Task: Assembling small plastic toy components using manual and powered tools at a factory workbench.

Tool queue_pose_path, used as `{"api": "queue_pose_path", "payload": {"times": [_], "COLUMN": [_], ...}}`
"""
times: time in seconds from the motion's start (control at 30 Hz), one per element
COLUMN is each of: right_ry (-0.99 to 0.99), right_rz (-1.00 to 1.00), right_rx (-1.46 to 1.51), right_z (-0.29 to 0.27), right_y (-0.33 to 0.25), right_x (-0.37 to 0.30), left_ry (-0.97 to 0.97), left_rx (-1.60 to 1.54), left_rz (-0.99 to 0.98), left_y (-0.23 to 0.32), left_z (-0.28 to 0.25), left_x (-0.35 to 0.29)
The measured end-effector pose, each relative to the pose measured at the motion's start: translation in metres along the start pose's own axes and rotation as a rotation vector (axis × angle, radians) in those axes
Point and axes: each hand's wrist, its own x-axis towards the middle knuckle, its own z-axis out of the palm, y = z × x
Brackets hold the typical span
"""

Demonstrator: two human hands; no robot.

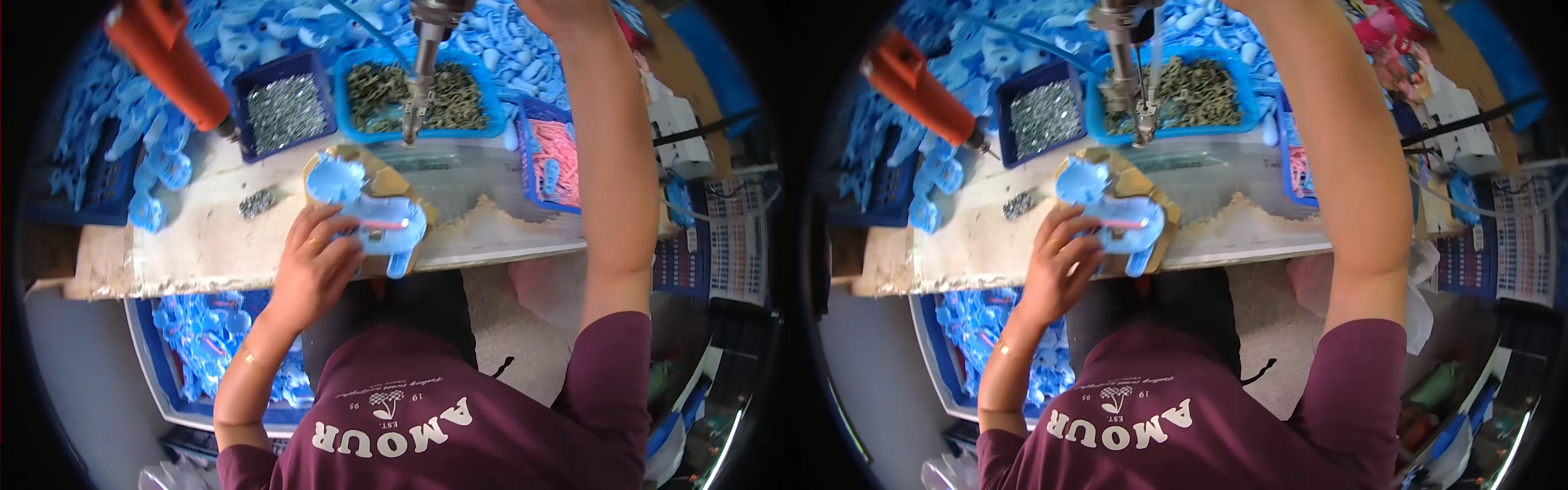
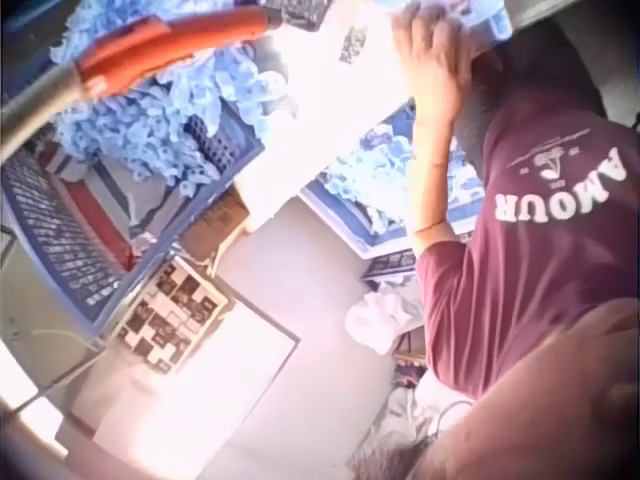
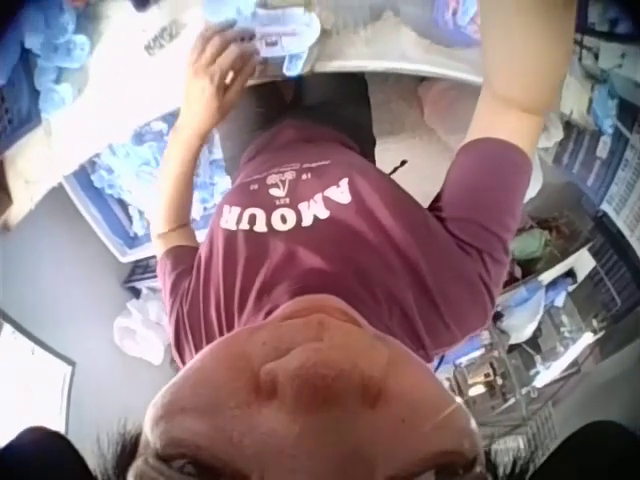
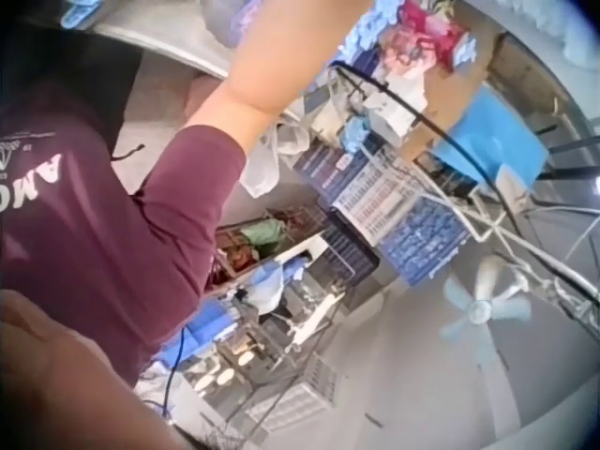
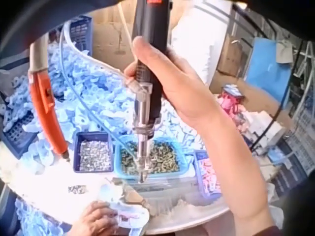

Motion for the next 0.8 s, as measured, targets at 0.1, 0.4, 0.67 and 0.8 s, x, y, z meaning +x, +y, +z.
{"api": "queue_pose_path", "payload": {"times": [0.1, 0.4, 0.67, 0.8], "right_ry": [0.172, 0.206, 0.016, 0.304], "right_rz": [0.240, 0.737, 0.563, 0.392], "right_rx": [0.012, -1.189, -1.561, -1.323], "right_z": [-0.042, -0.212, -0.183, -0.217], "right_y": [0.038, 0.204, 0.238, 0.219], "right_x": [-0.018, -0.180, -0.172, -0.177], "left_ry": [-0.123, -0.382, -0.446, -0.404], "left_rx": [-0.260, 0.328, 0.219, 0.105], "left_rz": [-0.123, -0.718, -0.637, -0.380], "left_y": [0.010, 0.032, 0.026, 0.024], "left_z": [-0.062, -0.199, -0.160, -0.126], "left_x": [-0.005, -0.121, -0.057, -0.027]}}
